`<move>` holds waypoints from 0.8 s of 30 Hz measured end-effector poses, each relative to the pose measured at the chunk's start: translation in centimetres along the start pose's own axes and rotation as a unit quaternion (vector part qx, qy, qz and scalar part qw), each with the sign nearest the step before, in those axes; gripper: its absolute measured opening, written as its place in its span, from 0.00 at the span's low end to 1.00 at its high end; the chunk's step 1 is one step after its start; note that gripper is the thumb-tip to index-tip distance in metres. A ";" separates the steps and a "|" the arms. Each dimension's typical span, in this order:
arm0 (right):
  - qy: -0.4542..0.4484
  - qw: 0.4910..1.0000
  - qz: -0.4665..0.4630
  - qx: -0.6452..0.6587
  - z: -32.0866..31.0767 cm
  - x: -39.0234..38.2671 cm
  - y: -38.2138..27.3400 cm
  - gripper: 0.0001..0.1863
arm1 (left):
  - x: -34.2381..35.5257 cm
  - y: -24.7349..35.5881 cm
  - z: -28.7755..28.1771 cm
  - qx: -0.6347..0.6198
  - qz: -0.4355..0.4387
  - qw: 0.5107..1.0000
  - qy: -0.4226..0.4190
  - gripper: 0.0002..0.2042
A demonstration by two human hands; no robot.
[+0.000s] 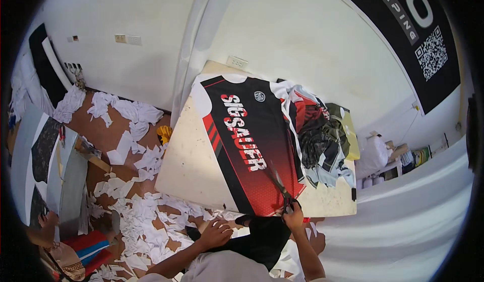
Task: Cutting printed fabric pieces from a larger sheet using scissors.
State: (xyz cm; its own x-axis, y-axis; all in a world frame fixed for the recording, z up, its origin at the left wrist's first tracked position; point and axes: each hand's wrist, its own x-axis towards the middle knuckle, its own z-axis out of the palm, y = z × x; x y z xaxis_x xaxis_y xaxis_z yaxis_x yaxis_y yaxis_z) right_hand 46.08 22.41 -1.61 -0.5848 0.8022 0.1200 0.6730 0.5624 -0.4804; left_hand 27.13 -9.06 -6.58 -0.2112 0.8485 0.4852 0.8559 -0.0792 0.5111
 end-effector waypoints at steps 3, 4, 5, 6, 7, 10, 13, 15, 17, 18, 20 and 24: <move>0.016 0.999 0.023 0.035 -0.7 -1.0 -1.4 0.36 | 1.1 -1.3 -0.7 0.036 -0.044 0.994 -0.097 0.09; 0.035 0.997 0.034 0.067 -0.8 -1.5 -2.3 0.34 | 2.2 -2.3 -1.0 0.052 -0.076 0.988 -0.120 0.10; 0.036 0.996 0.034 0.075 -1.0 -1.8 -3.2 0.34 | 3.5 -3.8 -1.7 0.013 -0.127 0.987 -0.100 0.13; 0.008 0.991 0.061 0.115 -1.2 -2.2 -4.0 0.31 | 4.9 -5.3 -2.3 -0.012 -0.161 0.984 -0.080 0.16; -0.013 0.986 0.068 0.153 -1.3 -2.5 -4.7 0.29 | 6.1 -6.6 -2.9 0.020 -0.158 0.987 -0.018 0.19; -0.043 0.967 0.120 0.220 -0.3 -2.6 -6.9 0.29 | 10.1 -11.3 -4.8 0.116 -0.167 0.977 0.058 0.25; -0.118 0.973 0.072 0.186 0.1 -2.3 -8.8 0.25 | 12.4 -14.9 -5.9 0.188 -0.152 0.966 0.086 0.25; -0.246 0.885 0.166 0.360 0.1 -2.4 -10.5 0.24 | 12.7 -16.5 -6.0 0.192 -0.146 0.968 0.074 0.25; -0.292 0.851 0.195 0.391 0.5 -2.0 -12.7 0.25 | 12.6 -17.4 -5.7 0.198 -0.138 0.969 0.060 0.24; -0.342 0.807 0.224 0.425 0.6 -1.8 -13.7 0.27 | 12.5 -17.7 -5.4 0.184 -0.148 0.970 0.054 0.23; -0.378 0.823 0.199 0.374 0.8 -1.3 -15.4 0.28 | 12.2 -18.0 -5.0 0.172 -0.159 0.971 0.048 0.23; -0.428 0.837 0.162 0.301 2.1 -0.7 -17.1 0.26 | 12.1 -18.0 -4.6 0.168 -0.166 0.970 0.058 0.21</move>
State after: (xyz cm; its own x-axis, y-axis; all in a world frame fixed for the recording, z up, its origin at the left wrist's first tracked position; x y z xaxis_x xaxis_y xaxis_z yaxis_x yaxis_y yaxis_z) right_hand 34.04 11.75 4.68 -0.6990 0.3108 -0.6441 0.6600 -0.0666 -0.7483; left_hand 6.97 0.26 -6.69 -0.5362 0.7325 0.4194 0.8332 0.3799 0.4017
